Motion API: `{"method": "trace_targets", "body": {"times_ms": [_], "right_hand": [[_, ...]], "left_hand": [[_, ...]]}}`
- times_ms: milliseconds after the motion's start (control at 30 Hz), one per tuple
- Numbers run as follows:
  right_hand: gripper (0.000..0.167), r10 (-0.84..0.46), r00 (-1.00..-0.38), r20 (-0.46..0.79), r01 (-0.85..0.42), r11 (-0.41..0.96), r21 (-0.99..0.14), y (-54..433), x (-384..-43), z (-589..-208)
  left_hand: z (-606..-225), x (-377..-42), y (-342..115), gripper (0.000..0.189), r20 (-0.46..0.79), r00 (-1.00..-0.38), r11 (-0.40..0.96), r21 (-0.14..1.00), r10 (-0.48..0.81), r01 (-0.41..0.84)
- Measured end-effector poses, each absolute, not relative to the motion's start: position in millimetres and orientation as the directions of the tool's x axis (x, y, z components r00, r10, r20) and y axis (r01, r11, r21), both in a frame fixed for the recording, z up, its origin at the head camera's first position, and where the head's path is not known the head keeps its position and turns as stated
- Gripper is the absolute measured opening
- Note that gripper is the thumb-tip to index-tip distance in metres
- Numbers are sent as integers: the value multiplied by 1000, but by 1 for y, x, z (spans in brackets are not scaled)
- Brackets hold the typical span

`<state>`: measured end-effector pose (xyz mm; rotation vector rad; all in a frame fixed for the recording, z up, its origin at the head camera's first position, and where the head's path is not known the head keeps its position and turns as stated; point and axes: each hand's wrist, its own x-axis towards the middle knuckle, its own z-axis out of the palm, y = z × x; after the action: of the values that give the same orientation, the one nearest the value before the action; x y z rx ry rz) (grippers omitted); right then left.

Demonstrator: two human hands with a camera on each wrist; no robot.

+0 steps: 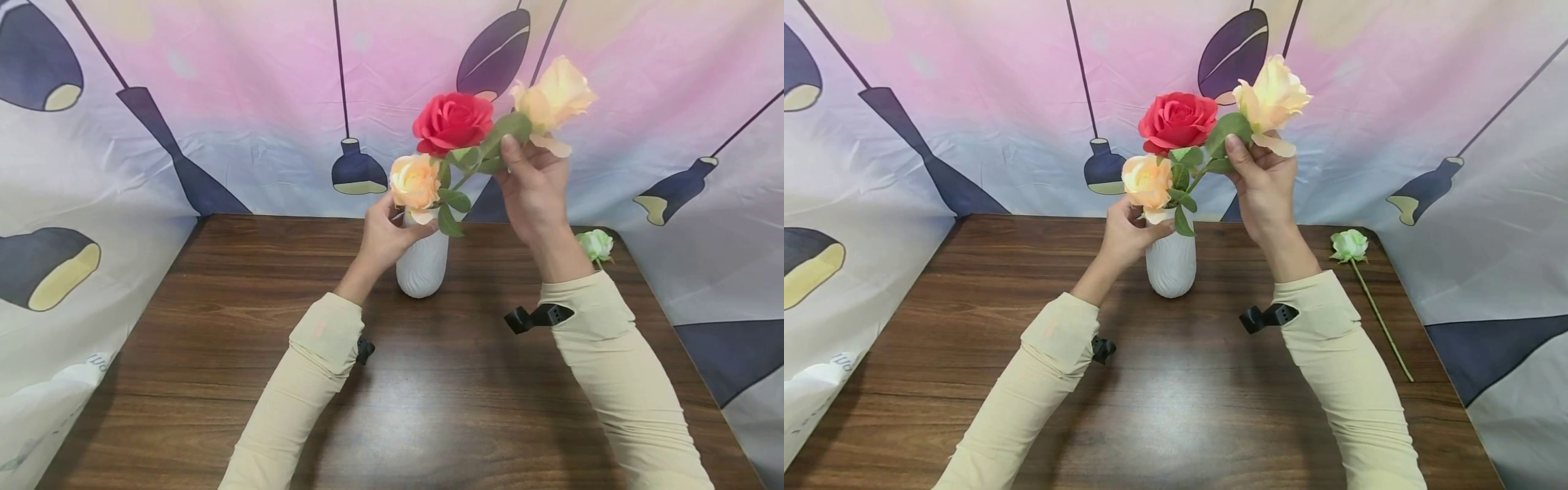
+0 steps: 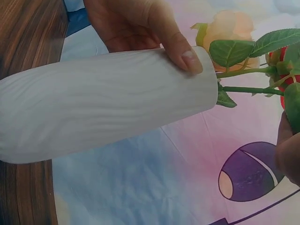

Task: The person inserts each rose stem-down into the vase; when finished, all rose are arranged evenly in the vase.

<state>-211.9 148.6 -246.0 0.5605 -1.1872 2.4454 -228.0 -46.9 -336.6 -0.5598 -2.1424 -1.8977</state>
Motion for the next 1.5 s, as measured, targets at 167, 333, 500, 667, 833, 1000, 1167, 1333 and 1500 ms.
{"method": "trace_targets", "body": {"times_ms": [167, 333, 500, 667, 833, 1000, 1167, 1333, 1500], "right_hand": [[28, 143, -848, 511, -502, -528, -685, 147, -214, -248], [31, 125, -851, 510, -495, -512, -701, 145, -217, -251], [33, 99, -848, 521, -512, -407, -757, 141, -221, -259], [31, 68, -837, 543, -547, -151, -823, 137, -227, -277], [48, 1, -850, 526, -522, -126, -843, 137, -229, -289], [46, -2, -846, 533, -532, -58, -845, 137, -231, -292], [41, 9, -839, 544, -542, 76, -837, 139, -231, -297], [43, 24, -852, 523, -521, 48, -852, 139, -231, -299], [24, 51, -882, 469, -470, -16, -882, 141, -228, -300]], "left_hand": [[-337, -228, -47, 62, 415, -901, 78, 901, 127, 426], [-336, -228, -48, 61, 409, -904, 64, 906, 126, 419], [-335, -227, -47, 62, 416, -901, 52, 904, 122, 424], [-335, -228, -46, 61, 439, -889, 79, 889, 125, 450], [-334, -227, -46, 62, 438, -889, 103, 886, 134, 452], [-334, -227, -47, 63, 429, -894, 89, 893, 129, 441], [-336, -228, -47, 62, 444, -885, 91, 884, 139, 458], [-337, -228, -47, 63, 447, -884, 84, 884, 135, 460], [-337, -227, -46, 63, 452, -881, 66, 884, 136, 464]]}}
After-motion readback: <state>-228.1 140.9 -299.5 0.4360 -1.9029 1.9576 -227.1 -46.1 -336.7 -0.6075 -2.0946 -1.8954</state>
